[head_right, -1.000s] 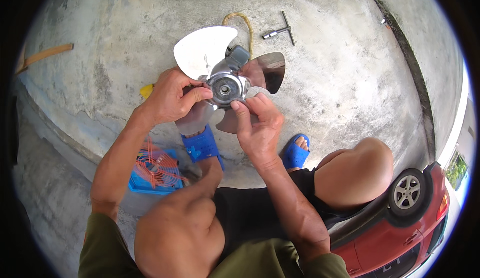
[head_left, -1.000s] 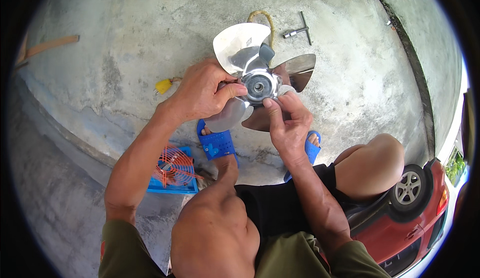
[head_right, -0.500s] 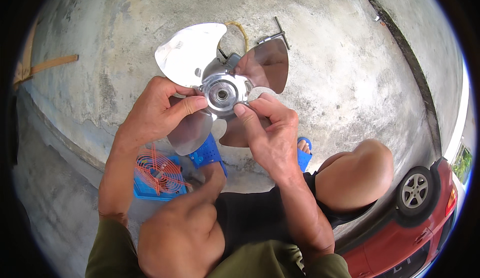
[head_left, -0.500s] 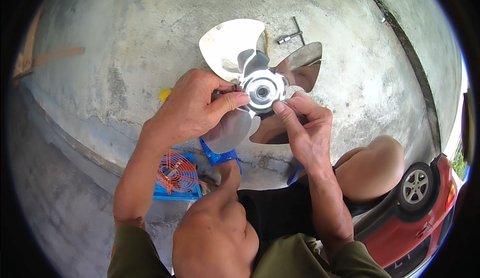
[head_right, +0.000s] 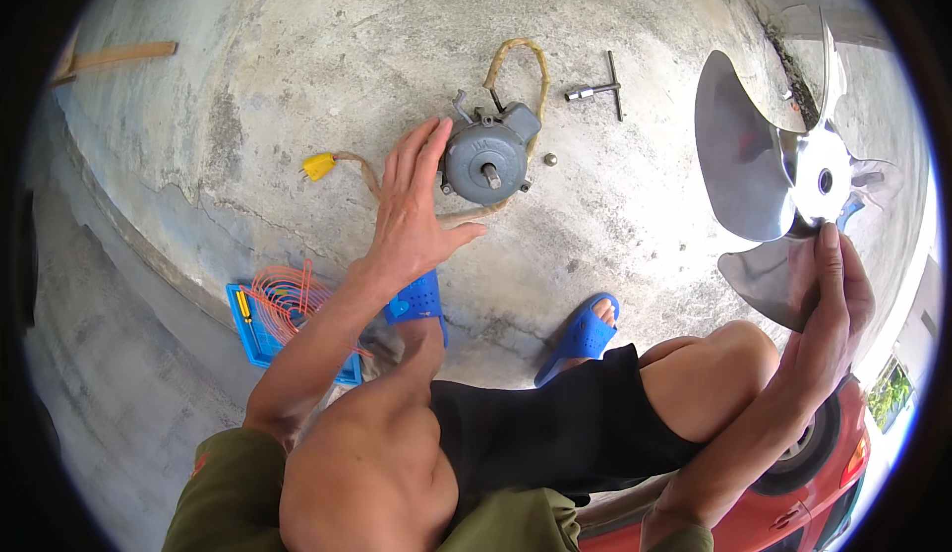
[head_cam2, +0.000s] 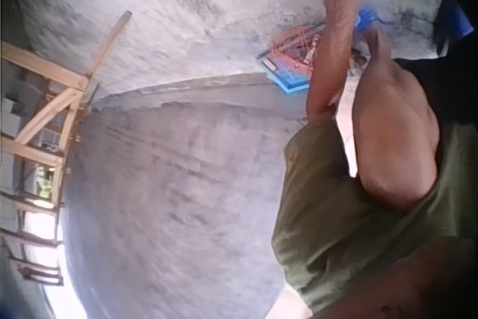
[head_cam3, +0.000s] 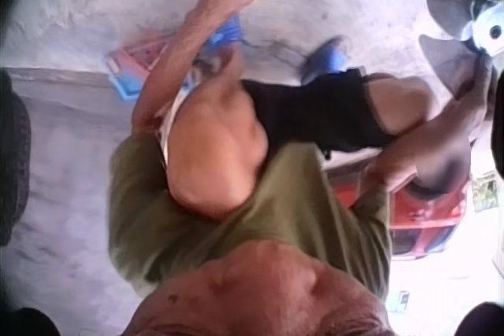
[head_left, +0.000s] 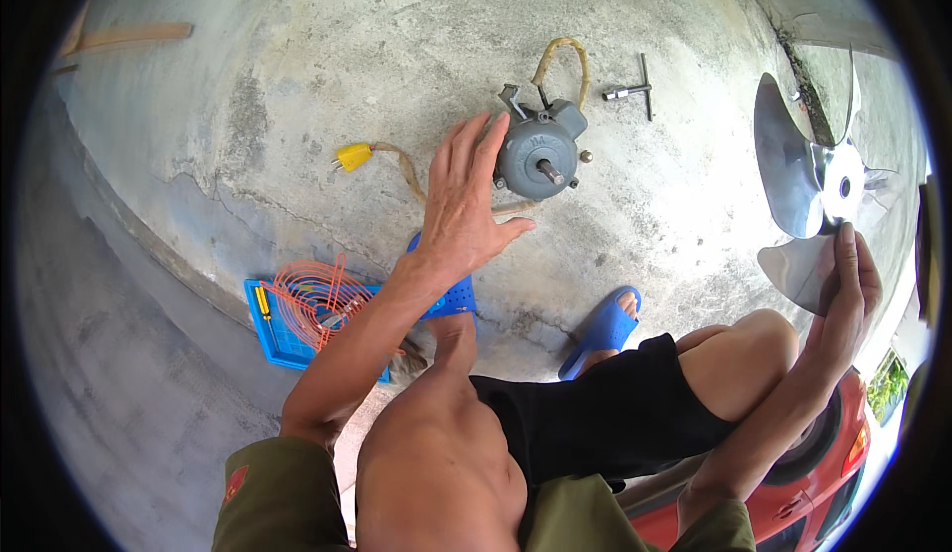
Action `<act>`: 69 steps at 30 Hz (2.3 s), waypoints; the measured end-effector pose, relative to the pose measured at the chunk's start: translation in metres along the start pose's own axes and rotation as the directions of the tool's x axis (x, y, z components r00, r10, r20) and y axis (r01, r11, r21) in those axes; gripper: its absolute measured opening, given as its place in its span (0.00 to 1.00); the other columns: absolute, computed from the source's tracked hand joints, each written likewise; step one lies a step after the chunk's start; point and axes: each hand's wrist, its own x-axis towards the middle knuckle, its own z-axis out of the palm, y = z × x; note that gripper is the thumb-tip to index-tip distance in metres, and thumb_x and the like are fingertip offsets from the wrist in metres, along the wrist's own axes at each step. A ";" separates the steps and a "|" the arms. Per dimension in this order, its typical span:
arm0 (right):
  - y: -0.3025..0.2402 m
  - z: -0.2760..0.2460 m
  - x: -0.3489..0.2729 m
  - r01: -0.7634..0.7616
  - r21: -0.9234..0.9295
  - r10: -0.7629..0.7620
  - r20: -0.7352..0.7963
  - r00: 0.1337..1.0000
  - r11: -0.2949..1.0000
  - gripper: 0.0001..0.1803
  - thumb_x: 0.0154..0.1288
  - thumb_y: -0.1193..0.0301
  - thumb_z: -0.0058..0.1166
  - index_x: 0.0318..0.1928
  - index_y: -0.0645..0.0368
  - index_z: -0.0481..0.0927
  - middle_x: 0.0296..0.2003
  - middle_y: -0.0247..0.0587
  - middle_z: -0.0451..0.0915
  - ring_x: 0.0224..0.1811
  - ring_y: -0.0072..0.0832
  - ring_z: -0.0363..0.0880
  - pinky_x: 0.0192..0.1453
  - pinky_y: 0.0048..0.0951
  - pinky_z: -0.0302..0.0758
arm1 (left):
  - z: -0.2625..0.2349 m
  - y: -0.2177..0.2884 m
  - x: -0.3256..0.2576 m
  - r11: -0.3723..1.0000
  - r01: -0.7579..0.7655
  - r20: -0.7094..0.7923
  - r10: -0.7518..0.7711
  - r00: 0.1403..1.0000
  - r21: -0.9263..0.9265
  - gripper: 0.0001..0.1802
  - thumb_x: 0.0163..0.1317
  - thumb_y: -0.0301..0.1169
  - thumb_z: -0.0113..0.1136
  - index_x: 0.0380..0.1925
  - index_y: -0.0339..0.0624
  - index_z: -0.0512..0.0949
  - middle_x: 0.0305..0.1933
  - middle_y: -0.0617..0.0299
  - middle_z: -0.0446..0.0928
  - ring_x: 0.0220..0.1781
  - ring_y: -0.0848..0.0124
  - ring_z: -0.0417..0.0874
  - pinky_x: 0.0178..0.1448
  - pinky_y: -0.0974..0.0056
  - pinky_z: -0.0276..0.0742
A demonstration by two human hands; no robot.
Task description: The person unpacks a motor and fan blades from a plastic bag, then sits on the floor to assemble them. They attach the blades to the motor shaft and tighten the connection using a wrench.
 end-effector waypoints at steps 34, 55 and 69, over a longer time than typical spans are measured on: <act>-0.022 0.056 -0.012 -0.049 0.132 0.027 0.164 0.986 0.990 0.14 0.81 0.66 0.62 0.56 0.63 0.91 0.41 0.35 0.92 0.40 0.16 0.87 0.47 0.17 0.79 | -0.059 -0.031 0.132 0.982 0.180 0.341 -0.152 0.928 -0.052 0.59 0.36 0.54 0.91 0.71 0.41 0.80 0.60 0.49 0.89 0.64 0.55 0.89 0.73 0.51 0.82; -0.022 0.054 -0.014 -0.071 0.180 0.042 0.158 0.986 0.981 0.14 0.80 0.67 0.64 0.54 0.65 0.90 0.41 0.36 0.91 0.41 0.15 0.86 0.47 0.16 0.78 | -0.066 -0.048 0.160 0.930 0.262 0.442 -0.128 0.888 -0.259 0.58 0.42 0.54 0.90 0.72 0.38 0.78 0.62 0.42 0.86 0.68 0.50 0.86 0.74 0.47 0.79; -0.023 0.063 -0.014 -0.049 0.190 0.020 0.152 0.988 0.981 0.14 0.81 0.68 0.62 0.55 0.66 0.90 0.42 0.36 0.92 0.41 0.16 0.86 0.49 0.17 0.79 | -0.070 -0.057 0.157 0.947 0.213 0.471 -0.079 0.879 -0.239 0.58 0.41 0.48 0.92 0.74 0.37 0.77 0.62 0.46 0.87 0.66 0.55 0.87 0.73 0.51 0.79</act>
